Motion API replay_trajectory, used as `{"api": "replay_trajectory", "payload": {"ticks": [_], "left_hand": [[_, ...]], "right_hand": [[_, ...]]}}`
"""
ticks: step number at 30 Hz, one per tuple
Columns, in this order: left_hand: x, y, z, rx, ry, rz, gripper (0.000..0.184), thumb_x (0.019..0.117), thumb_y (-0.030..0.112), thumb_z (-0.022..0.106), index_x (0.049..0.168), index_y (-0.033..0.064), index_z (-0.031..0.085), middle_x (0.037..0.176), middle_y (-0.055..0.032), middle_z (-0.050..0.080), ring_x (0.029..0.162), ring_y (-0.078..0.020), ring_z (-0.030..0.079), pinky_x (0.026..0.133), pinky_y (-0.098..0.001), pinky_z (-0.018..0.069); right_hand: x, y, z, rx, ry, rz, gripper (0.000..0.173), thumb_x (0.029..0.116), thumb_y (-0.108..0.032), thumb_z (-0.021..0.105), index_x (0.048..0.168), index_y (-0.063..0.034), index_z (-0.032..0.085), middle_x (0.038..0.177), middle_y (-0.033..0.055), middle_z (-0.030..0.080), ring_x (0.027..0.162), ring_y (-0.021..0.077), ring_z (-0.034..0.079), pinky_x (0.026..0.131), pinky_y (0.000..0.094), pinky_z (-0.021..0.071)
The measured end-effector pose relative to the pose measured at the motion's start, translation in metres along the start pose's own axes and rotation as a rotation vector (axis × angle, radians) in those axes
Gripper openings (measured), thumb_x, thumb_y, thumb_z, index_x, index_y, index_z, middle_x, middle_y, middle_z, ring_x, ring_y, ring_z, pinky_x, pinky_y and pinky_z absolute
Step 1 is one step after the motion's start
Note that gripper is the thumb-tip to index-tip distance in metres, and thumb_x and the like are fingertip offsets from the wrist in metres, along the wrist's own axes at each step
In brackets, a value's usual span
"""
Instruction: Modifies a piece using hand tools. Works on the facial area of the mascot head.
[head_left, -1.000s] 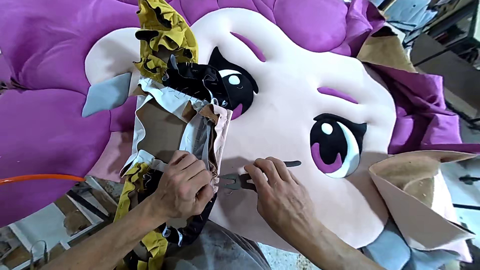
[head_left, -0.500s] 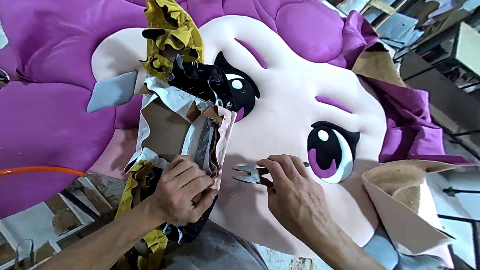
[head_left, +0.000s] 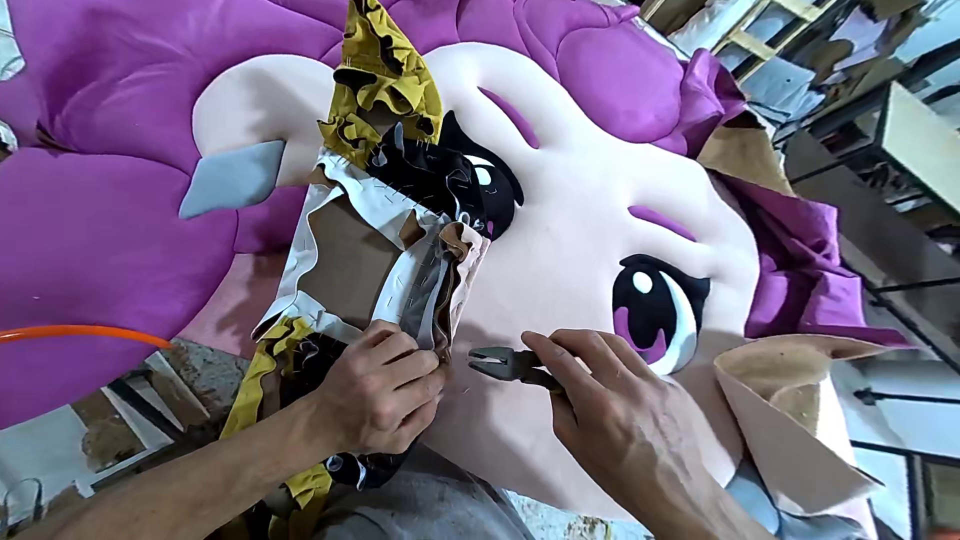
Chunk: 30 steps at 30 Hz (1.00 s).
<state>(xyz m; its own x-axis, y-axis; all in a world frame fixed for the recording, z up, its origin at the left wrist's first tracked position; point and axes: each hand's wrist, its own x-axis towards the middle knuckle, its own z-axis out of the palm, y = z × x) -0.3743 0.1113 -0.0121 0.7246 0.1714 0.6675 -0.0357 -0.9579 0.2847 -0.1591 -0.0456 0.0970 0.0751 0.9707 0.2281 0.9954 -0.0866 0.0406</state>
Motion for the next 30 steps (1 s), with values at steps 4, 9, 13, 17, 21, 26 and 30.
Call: {"api": "replay_trajectory", "payload": {"ticks": [4, 9, 13, 17, 21, 26, 30], "left_hand": [[0.006, 0.002, 0.003, 0.063, -0.102, 0.027, 0.027, 0.0983, 0.031, 0.051, 0.104, 0.0227, 0.076, 0.096, 0.0009, 0.068, 0.089, -0.0163, 0.06, 0.09, -0.04, 0.0446], [0.001, 0.001, 0.004, 0.084, -0.051, 0.052, 0.03, 0.0991, 0.03, 0.05, 0.105, 0.0191, 0.077, 0.075, 0.0009, 0.06, 0.074, -0.0176, 0.056, 0.085, -0.0396, 0.0444], [-0.001, 0.003, 0.005, 0.146, -0.039, 0.067, 0.032, 0.1, 0.032, 0.048, 0.094, 0.0167, 0.075, 0.058, 0.0024, 0.05, 0.059, -0.0167, 0.05, 0.085, -0.04, 0.0444], [0.003, 0.004, 0.006, 0.155, -0.075, 0.053, 0.034, 0.0986, 0.03, 0.046, 0.105, 0.0189, 0.077, 0.056, 0.0035, 0.052, 0.057, -0.0158, 0.049, 0.083, -0.0396, 0.0444], [0.009, 0.003, 0.007, 0.16, -0.121, 0.054, 0.034, 0.0971, 0.031, 0.047, 0.102, 0.0214, 0.079, 0.058, 0.0051, 0.056, 0.059, -0.0146, 0.052, 0.08, -0.0383, 0.0445], [0.012, 0.005, 0.007, 0.186, -0.149, 0.057, 0.032, 0.0953, 0.034, 0.049, 0.095, 0.0218, 0.079, 0.057, 0.0062, 0.054, 0.058, -0.0134, 0.051, 0.077, -0.0367, 0.0427], [0.014, 0.007, 0.008, 0.183, -0.163, 0.043, 0.031, 0.0928, 0.034, 0.052, 0.076, 0.0193, 0.072, 0.054, 0.0056, 0.051, 0.057, -0.0142, 0.051, 0.075, -0.0372, 0.0433]], "right_hand": [[0.011, -0.005, 0.005, -0.067, -0.004, -0.097, 0.037, 0.0903, -0.008, 0.059, 0.124, -0.0176, 0.072, 0.104, 0.0073, 0.066, 0.097, 0.0282, 0.065, 0.065, 0.0379, 0.0533], [0.02, -0.011, 0.015, -0.151, 0.044, -0.16, 0.039, 0.0928, -0.006, 0.058, 0.128, -0.0174, 0.07, 0.105, 0.0088, 0.065, 0.098, 0.0288, 0.063, 0.067, 0.0381, 0.0489], [0.012, -0.024, 0.019, -0.216, 0.019, -0.141, 0.046, 0.0914, -0.004, 0.057, 0.134, -0.0186, 0.067, 0.107, 0.0094, 0.065, 0.097, 0.0299, 0.063, 0.068, 0.0398, 0.0477], [0.011, -0.025, 0.021, -0.291, 0.091, -0.053, 0.046, 0.0901, -0.005, 0.06, 0.133, -0.0201, 0.068, 0.107, 0.01, 0.065, 0.095, 0.029, 0.063, 0.066, 0.0394, 0.0463], [0.006, -0.025, 0.022, -0.316, 0.097, -0.016, 0.047, 0.0903, -0.005, 0.06, 0.134, -0.0184, 0.067, 0.104, 0.0114, 0.064, 0.091, 0.0291, 0.064, 0.063, 0.0388, 0.0455], [0.0, -0.034, 0.014, -0.318, 0.083, 0.028, 0.046, 0.0894, -0.007, 0.063, 0.134, -0.0184, 0.067, 0.108, 0.0108, 0.065, 0.097, 0.0296, 0.064, 0.066, 0.0392, 0.048], [-0.003, -0.044, 0.027, -0.317, 0.081, 0.068, 0.046, 0.0906, -0.007, 0.063, 0.135, -0.0181, 0.066, 0.109, 0.0109, 0.064, 0.096, 0.0293, 0.064, 0.065, 0.0387, 0.0477]]}}
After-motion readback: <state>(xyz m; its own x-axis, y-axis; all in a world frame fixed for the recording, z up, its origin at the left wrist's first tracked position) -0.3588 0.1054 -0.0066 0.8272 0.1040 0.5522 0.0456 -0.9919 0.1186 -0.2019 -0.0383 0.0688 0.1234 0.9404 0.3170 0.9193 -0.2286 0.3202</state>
